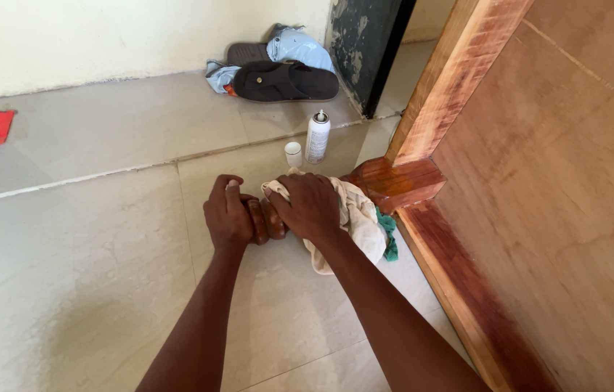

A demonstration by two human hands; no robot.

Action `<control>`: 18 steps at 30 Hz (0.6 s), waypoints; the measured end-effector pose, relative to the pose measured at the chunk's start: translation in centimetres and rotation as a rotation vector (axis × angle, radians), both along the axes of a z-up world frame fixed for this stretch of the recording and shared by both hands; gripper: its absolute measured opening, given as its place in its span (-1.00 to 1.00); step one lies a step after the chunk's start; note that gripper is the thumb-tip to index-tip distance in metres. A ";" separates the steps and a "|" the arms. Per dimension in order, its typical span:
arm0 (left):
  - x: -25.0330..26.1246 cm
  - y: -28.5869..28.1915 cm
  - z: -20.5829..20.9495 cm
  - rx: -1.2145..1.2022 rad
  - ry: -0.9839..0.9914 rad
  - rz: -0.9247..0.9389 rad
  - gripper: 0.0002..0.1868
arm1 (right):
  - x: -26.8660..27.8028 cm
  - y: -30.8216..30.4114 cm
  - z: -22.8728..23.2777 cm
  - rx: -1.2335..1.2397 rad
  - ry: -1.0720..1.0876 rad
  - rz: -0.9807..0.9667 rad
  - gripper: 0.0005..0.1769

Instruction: The person wipes the wooden frame and legs of a table using a white cloth. They clean the top edge, the turned leg, and the lower frame near the floor in a continuous motion.

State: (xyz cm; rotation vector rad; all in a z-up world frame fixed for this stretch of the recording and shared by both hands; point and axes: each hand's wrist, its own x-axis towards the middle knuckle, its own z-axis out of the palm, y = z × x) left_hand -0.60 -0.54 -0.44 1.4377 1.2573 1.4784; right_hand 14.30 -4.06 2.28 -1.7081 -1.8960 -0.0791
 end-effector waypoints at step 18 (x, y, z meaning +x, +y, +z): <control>-0.2 0.2 -0.2 0.114 0.069 0.001 -0.60 | -0.3 0.8 0.2 -0.020 0.037 0.031 -0.68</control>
